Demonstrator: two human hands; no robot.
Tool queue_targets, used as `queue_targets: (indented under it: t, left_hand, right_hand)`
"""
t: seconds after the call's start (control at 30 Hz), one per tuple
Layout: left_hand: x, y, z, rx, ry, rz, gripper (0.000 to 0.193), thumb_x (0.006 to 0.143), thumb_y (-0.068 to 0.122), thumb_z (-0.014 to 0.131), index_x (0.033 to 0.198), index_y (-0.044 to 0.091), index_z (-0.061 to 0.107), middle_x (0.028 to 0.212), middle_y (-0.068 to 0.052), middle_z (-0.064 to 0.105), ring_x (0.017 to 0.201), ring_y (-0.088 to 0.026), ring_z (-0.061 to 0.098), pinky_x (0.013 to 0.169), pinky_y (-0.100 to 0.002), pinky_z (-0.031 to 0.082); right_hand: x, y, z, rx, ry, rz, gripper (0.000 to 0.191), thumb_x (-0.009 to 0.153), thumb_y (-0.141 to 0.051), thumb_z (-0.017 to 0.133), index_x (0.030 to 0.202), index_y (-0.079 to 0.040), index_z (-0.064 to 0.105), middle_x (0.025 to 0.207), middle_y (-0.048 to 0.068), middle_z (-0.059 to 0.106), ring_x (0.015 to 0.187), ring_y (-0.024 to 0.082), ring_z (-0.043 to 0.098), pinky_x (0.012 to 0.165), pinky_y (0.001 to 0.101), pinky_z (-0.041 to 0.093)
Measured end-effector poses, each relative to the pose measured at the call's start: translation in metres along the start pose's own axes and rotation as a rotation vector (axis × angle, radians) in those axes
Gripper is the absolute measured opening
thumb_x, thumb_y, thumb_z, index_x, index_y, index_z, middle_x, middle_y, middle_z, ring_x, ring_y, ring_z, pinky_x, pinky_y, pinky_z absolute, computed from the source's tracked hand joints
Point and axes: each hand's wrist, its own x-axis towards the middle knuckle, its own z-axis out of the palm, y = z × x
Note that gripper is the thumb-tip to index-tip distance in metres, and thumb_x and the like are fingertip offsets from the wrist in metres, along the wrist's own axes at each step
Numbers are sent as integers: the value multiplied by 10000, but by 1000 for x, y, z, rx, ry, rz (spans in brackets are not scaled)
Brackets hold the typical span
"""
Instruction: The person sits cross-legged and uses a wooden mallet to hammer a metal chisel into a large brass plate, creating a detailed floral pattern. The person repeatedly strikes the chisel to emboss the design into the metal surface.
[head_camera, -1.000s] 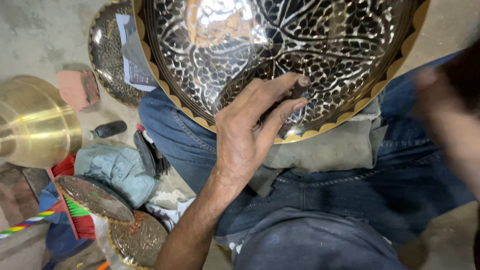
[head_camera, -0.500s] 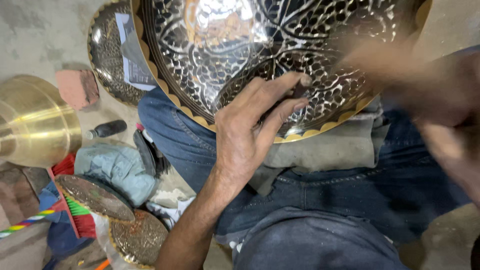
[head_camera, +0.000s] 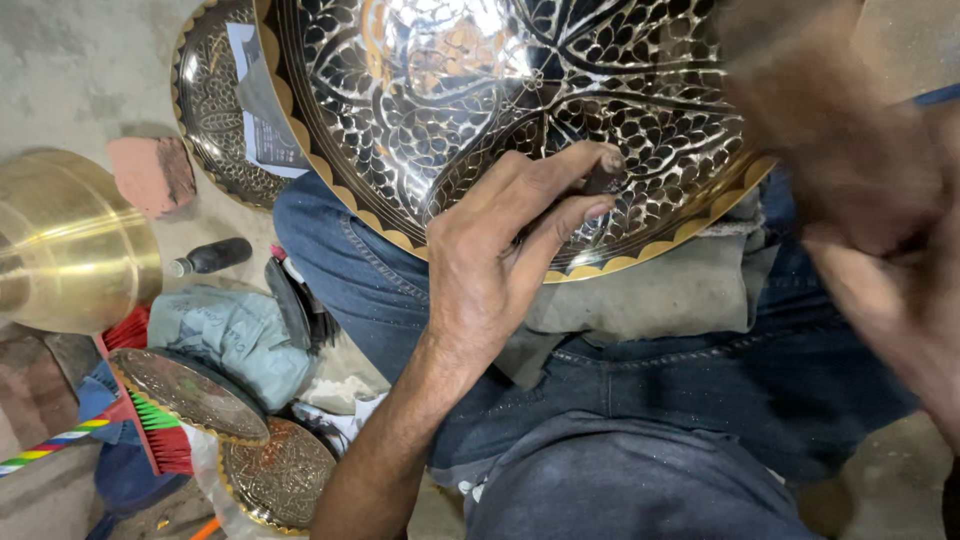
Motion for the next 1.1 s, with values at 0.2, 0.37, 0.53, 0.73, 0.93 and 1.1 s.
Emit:
queue_targets:
  t: [0.2,0.37,0.53,0.73,0.93,1.1]
  left_hand:
    - [0,-3,3,-6,6,3,381,1001,118,801,1361,157,681,928,13,683,749,-53,650,644,-233,556]
    - [-1,-4,3,-3,-5,16,351,1014,121,792,1342,161,674,962,17,693,781,-45,669,669,-223,577]
    - [0,-2,2,17,-15,3,360,1004,117,793,1341,158,674,950,7,688,765,-62,663,664,-234,567]
    - [0,-1,-1,24,-20,27,378,1011,111,781,1366,153,659,958,-9,689,785,-79,670,680,-244,562]
    - [-2,-4,3,17,-7,23,372,1017,124,787,1363,170,658,928,8,670,772,-59,666,666,-232,576]
    - [-4,-6,5,31,-7,2,381,1006,124,789,1362,182,664,921,16,668,768,-55,652,635,-227,565]
  right_hand:
    - [5,-4,-3,59,-16,-47,379,917,96,657,1263,57,508,1047,196,662,871,260,707,721,354,575]
    - [-8,22,10,-100,10,-96,476,841,48,723,1265,90,510,1014,225,664,855,282,701,714,364,578]
    - [-20,44,40,193,90,-27,486,870,56,690,1307,134,489,1107,245,651,975,325,679,783,387,568]
    - [-12,14,9,-138,-41,22,425,845,58,725,1244,87,583,1049,222,686,917,311,712,800,399,587]
    - [14,-37,-7,-111,-38,100,460,787,58,739,1222,73,592,1062,221,704,926,293,723,802,372,592]
    - [20,-39,-2,29,-37,192,338,902,-14,736,1203,39,593,1007,170,692,872,234,710,778,346,591]
